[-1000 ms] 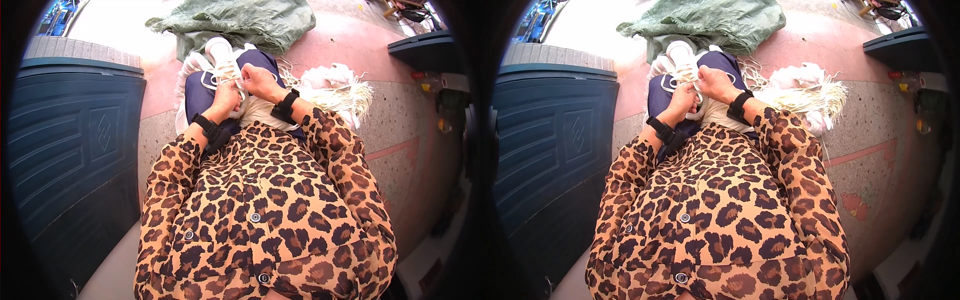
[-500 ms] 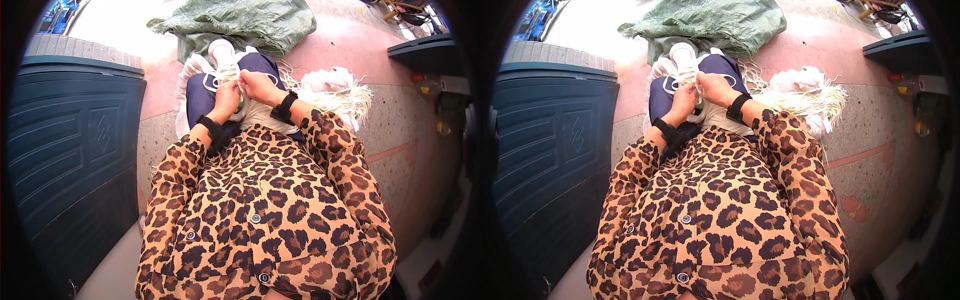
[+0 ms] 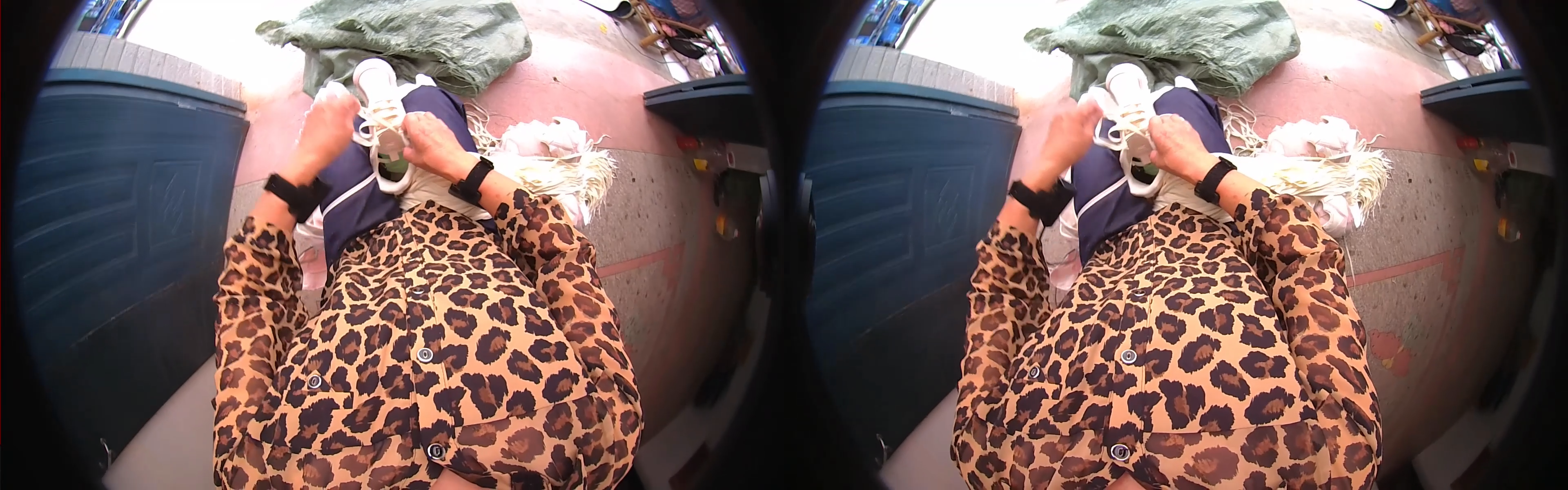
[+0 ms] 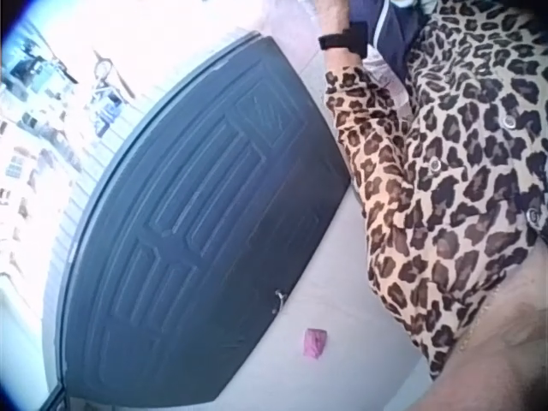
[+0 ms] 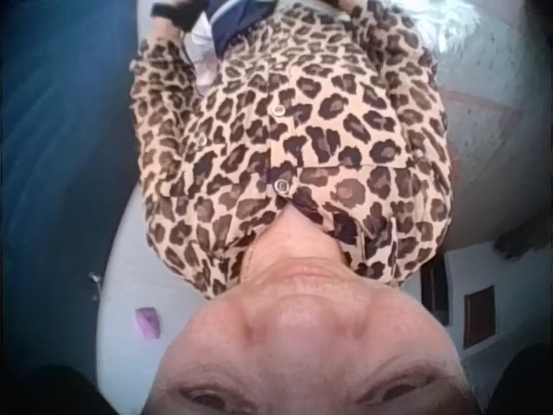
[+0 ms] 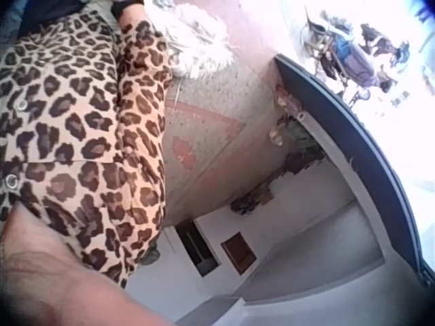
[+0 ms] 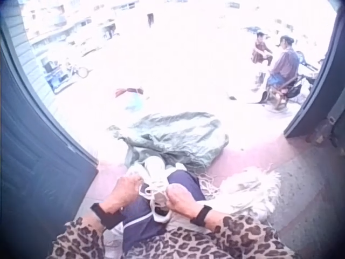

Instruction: The recorder is threading laces into a white sneaker while sitting down.

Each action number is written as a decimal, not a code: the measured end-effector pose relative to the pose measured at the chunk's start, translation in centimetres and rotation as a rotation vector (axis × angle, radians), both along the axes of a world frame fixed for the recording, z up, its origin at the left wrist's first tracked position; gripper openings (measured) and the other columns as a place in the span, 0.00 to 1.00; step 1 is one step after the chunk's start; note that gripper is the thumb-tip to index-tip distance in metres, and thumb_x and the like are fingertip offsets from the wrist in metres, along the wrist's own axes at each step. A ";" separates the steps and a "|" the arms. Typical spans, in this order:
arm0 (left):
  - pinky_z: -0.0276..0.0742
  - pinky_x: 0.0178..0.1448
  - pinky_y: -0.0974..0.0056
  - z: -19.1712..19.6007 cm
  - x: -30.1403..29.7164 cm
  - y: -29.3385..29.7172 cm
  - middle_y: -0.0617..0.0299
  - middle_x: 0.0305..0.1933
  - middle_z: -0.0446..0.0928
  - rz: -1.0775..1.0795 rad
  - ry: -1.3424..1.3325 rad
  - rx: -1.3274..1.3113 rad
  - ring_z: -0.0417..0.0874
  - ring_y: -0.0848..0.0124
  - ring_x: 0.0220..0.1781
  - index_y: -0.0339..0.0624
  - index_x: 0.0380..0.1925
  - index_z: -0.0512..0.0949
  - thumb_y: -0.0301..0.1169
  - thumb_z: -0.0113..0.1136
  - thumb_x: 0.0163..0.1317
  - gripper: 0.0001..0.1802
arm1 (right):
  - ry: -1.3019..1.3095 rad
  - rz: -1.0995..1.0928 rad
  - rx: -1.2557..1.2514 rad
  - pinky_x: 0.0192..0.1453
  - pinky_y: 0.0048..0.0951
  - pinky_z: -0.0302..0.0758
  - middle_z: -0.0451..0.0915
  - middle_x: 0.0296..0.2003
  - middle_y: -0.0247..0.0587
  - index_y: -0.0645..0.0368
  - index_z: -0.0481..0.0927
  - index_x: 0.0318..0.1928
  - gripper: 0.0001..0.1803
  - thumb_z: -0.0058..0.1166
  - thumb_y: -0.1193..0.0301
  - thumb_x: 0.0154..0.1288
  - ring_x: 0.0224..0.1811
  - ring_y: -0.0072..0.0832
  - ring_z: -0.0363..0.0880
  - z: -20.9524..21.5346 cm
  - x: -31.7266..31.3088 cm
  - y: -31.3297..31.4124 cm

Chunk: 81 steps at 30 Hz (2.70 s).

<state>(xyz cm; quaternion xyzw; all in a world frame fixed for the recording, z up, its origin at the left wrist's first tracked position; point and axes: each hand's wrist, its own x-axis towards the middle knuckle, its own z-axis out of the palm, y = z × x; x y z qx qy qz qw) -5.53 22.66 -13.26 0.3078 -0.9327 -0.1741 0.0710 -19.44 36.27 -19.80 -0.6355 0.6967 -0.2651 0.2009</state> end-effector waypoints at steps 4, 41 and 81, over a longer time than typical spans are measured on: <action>0.71 0.35 0.59 0.9 -1.4 -2.2 0.48 0.27 0.76 0.037 0.178 0.046 0.77 0.54 0.32 0.37 0.31 0.76 0.32 0.50 0.57 0.10 | 0.081 0.002 -0.140 0.45 0.38 0.67 0.71 0.34 0.50 0.64 0.67 0.34 0.14 0.51 0.74 0.43 0.41 0.44 0.70 0.1 0.2 -0.3; 0.70 0.42 0.48 -14.0 26.0 -0.4 0.41 0.34 0.75 0.976 -0.388 0.111 0.76 0.45 0.39 0.37 0.31 0.72 0.32 0.45 0.48 0.13 | 0.093 0.252 0.153 0.40 0.34 0.68 0.73 0.26 0.38 0.58 0.77 0.23 0.05 0.52 0.70 0.49 0.35 0.35 0.70 1.0 -0.6 4.4; 0.64 0.26 0.72 -15.6 21.4 7.1 0.65 0.20 0.74 0.632 0.298 1.022 0.70 0.80 0.23 0.35 0.18 0.75 0.42 0.51 0.59 0.21 | -0.941 -0.028 0.321 0.14 0.16 0.59 0.64 0.15 0.25 0.61 0.71 0.31 0.12 0.45 0.64 0.62 0.13 0.13 0.59 8.6 2.5 -3.5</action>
